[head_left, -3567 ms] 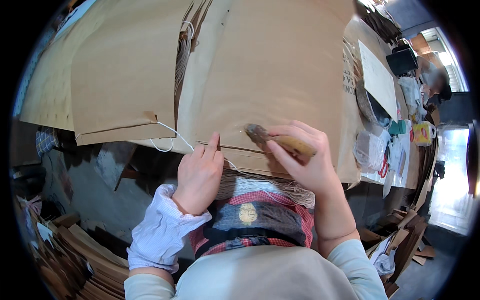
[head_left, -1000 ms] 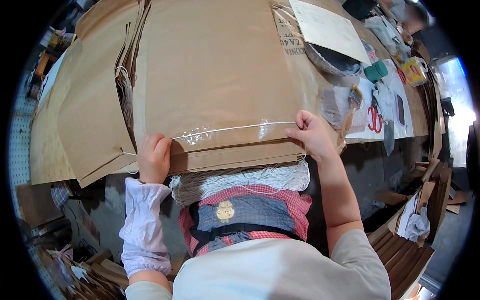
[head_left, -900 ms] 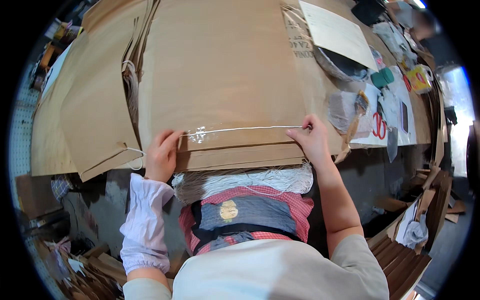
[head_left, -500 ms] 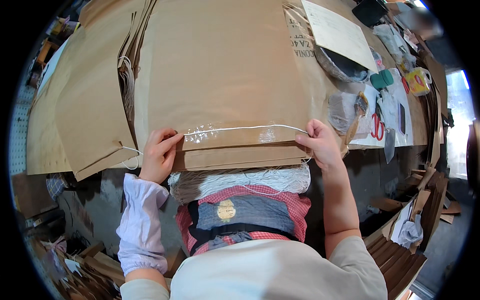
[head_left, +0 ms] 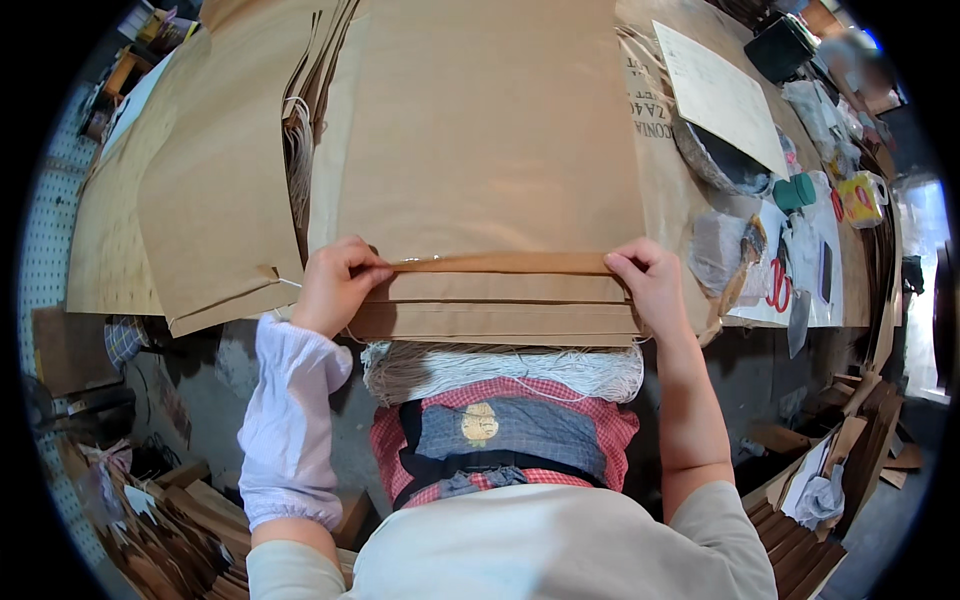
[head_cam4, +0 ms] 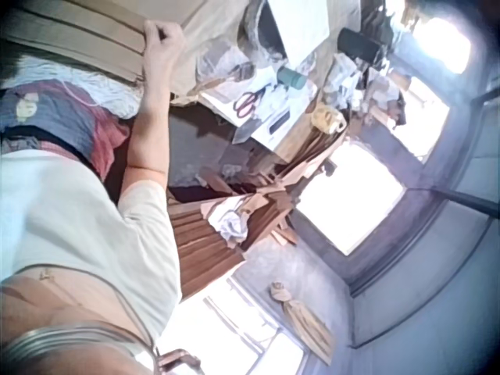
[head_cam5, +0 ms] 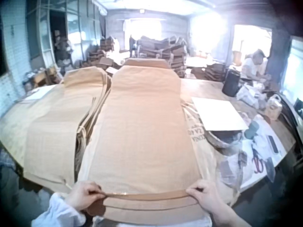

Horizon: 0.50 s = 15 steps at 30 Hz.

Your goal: The person assembles a stack of flat cardboard pieces by applying glue to the edges with a brush and attaching white string to secure them. The person repeatedly dips the brush into a container, applies glue, and presses the string onto the cardboard.

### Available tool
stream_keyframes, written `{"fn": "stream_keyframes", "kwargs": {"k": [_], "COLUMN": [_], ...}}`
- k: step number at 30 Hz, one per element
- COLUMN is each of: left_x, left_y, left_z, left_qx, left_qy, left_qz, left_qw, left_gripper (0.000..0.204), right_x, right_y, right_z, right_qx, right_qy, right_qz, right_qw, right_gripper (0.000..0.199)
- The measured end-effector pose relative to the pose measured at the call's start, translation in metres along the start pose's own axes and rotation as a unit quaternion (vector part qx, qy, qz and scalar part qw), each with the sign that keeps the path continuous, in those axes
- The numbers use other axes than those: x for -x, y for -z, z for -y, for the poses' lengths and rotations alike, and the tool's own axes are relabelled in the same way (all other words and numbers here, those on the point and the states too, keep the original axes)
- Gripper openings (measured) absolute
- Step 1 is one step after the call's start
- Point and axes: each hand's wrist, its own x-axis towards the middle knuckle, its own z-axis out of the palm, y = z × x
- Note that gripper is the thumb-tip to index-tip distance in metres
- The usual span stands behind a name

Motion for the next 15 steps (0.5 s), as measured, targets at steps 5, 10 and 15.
{"fn": "stream_keyframes", "kwargs": {"k": [5,10,15], "left_x": [0.004,0.011,0.021], "left_y": [-0.028,-0.063,-0.073], "left_z": [0.0,-0.032,-0.062], "left_qx": [-0.183,-0.293,-0.306], "left_qy": [-0.018,-0.178,-0.057], "left_qz": [-0.154,-0.214,-0.005], "left_qw": [0.971,0.915,0.95], "left_gripper": [0.014,0.042,0.082], "right_x": [0.002,0.012,0.041], "right_y": [-0.018,-0.063,-0.082], "right_z": [-0.008,0.021,0.043], "right_qx": [0.28,0.105,0.349], "right_qy": [0.106,0.137,0.17], "right_qz": [-0.074,-0.165,0.059], "right_qw": [0.951,0.971,0.92], "right_gripper": [0.026,0.052,0.073]}}
